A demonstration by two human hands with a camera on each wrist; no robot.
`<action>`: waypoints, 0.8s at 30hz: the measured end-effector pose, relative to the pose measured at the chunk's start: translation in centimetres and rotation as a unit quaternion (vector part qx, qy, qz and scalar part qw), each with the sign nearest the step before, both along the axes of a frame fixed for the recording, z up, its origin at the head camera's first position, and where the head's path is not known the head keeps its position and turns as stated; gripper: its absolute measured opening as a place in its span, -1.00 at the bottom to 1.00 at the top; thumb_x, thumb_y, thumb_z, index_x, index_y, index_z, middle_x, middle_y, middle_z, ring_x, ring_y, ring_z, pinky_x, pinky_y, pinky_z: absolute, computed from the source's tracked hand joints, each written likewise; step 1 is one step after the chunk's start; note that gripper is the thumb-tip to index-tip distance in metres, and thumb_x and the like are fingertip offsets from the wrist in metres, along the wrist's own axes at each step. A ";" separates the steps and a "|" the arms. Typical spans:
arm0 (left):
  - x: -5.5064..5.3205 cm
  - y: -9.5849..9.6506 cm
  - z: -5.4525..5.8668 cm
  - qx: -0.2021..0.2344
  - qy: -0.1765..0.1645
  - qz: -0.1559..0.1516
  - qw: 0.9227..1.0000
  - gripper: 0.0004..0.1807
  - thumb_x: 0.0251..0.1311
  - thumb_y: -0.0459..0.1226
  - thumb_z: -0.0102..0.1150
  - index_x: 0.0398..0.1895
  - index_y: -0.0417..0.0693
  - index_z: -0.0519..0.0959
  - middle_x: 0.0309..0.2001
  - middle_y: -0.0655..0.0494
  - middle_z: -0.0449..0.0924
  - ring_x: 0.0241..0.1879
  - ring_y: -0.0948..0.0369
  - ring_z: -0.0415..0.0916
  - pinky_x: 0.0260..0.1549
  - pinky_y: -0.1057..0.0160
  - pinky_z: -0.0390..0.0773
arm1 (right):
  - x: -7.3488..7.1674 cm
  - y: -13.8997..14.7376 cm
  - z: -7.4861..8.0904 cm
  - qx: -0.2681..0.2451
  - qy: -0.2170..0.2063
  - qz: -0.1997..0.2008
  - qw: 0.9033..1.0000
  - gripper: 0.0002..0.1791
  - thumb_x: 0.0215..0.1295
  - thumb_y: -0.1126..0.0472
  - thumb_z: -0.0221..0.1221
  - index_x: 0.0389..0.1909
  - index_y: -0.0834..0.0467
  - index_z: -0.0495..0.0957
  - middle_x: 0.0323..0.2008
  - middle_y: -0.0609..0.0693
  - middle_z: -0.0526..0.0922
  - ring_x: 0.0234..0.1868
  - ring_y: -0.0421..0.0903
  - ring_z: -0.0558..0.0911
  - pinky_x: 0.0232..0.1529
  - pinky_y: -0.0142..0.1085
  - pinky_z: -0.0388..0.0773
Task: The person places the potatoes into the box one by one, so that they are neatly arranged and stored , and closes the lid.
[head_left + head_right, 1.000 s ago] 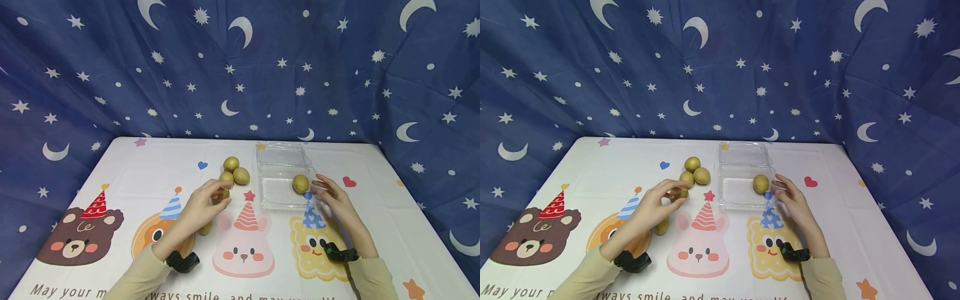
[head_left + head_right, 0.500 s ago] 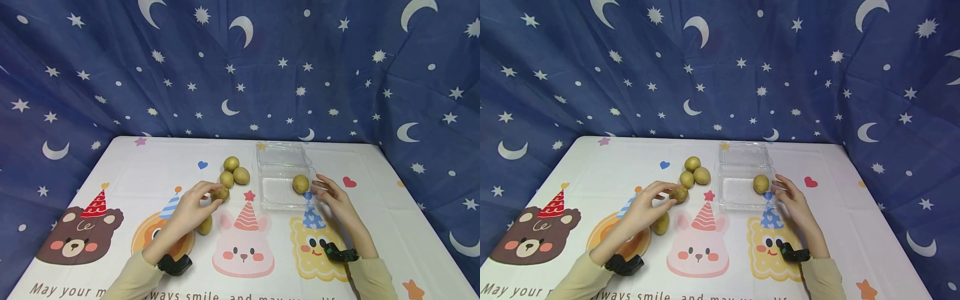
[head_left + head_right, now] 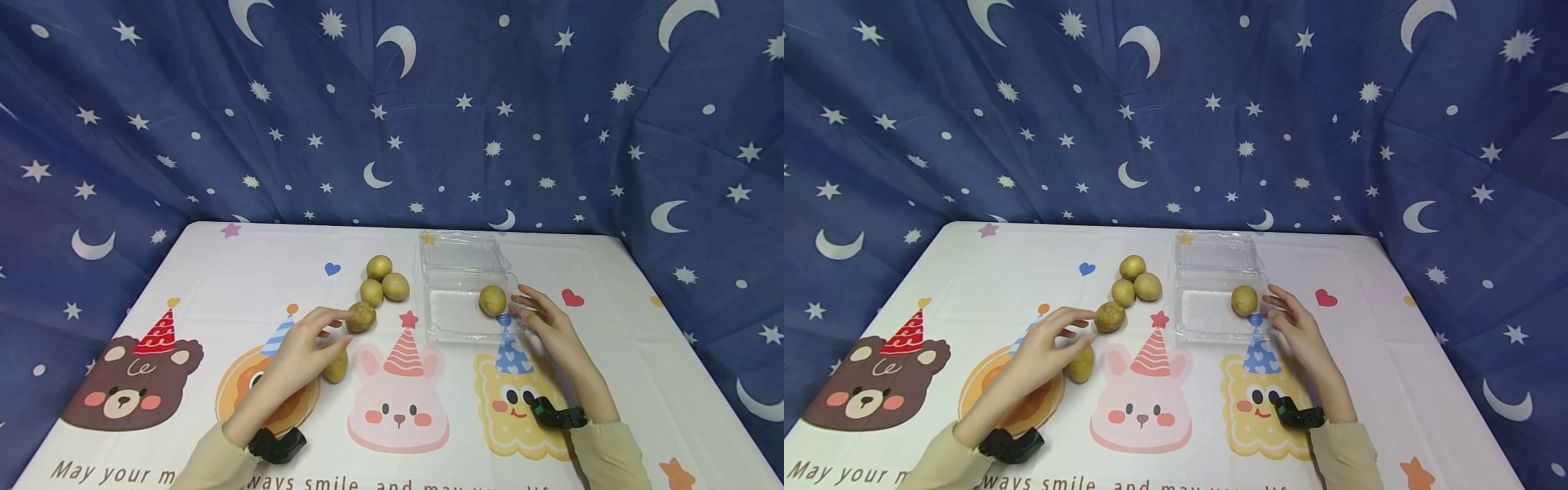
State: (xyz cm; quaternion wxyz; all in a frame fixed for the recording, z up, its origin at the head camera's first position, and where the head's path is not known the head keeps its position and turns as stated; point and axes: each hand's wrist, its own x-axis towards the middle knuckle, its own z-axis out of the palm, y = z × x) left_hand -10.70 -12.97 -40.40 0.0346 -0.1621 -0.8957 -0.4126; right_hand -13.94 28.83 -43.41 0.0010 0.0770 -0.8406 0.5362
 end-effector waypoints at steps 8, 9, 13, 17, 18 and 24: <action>0.4 -0.4 -0.4 -0.014 -0.024 0.009 1.000 -0.63 0.18 -0.23 0.27 0.08 0.01 0.58 0.03 0.10 0.60 -0.03 0.12 0.58 -0.05 0.09 0.61 | 0.0 0.1 0.0 0.002 -0.006 -0.003 1.000 -0.41 0.46 0.19 -0.02 0.44 0.21 0.11 0.27 0.37 0.39 -0.01 -0.63 0.50 -0.06 -0.70 0.43; 0.4 -0.5 -0.4 -0.017 -0.027 0.007 0.999 -0.63 0.18 -0.22 0.27 0.08 0.02 0.58 0.02 0.10 0.61 -0.03 0.12 0.57 -0.04 0.09 0.60 | 0.0 0.1 0.0 0.002 -0.006 -0.003 1.000 -0.41 0.46 0.19 -0.02 0.44 0.21 0.11 0.27 0.37 0.39 -0.01 -0.62 0.50 -0.06 -0.70 0.43; 0.3 -0.9 -0.5 -0.025 -0.044 -0.008 0.999 -0.62 0.18 -0.22 0.26 0.09 0.01 0.58 0.02 0.07 0.62 -0.03 0.13 0.57 -0.03 0.09 0.60 | 0.0 0.1 0.0 0.003 -0.006 -0.003 1.000 -0.42 0.46 0.20 -0.03 0.44 0.21 0.11 0.27 0.37 0.39 -0.01 -0.62 0.50 -0.07 -0.70 0.44; 0.1 -1.3 -0.6 -0.027 -0.067 -0.028 0.997 -0.61 0.18 -0.24 0.25 0.10 -0.02 0.57 0.01 0.05 0.62 -0.01 0.10 0.56 -0.02 0.07 0.60 | 0.0 0.1 0.0 0.002 -0.003 -0.002 1.000 -0.42 0.46 0.21 -0.02 0.43 0.25 0.11 0.26 0.38 0.39 -0.02 -0.62 0.51 -0.07 -0.70 0.44; 0.1 -1.4 -0.6 -0.027 -0.072 -0.033 0.996 -0.61 0.18 -0.23 0.25 0.10 -0.02 0.57 0.01 0.05 0.61 0.00 0.10 0.56 -0.02 0.06 0.59 | 0.0 0.1 0.0 0.001 -0.002 -0.002 1.000 -0.42 0.46 0.21 -0.02 0.43 0.25 0.11 0.26 0.38 0.39 -0.02 -0.62 0.51 -0.06 -0.70 0.44; -0.1 -2.1 -0.9 -0.031 -0.093 -0.050 0.994 -0.57 0.15 -0.16 0.30 0.10 -0.03 0.56 0.07 0.08 0.59 0.02 0.11 0.54 0.00 0.07 0.58 | 0.0 0.1 0.0 -0.004 -0.007 -0.001 1.000 -0.41 0.46 0.20 -0.02 0.43 0.24 0.11 0.26 0.38 0.38 -0.01 -0.61 0.51 -0.05 -0.70 0.43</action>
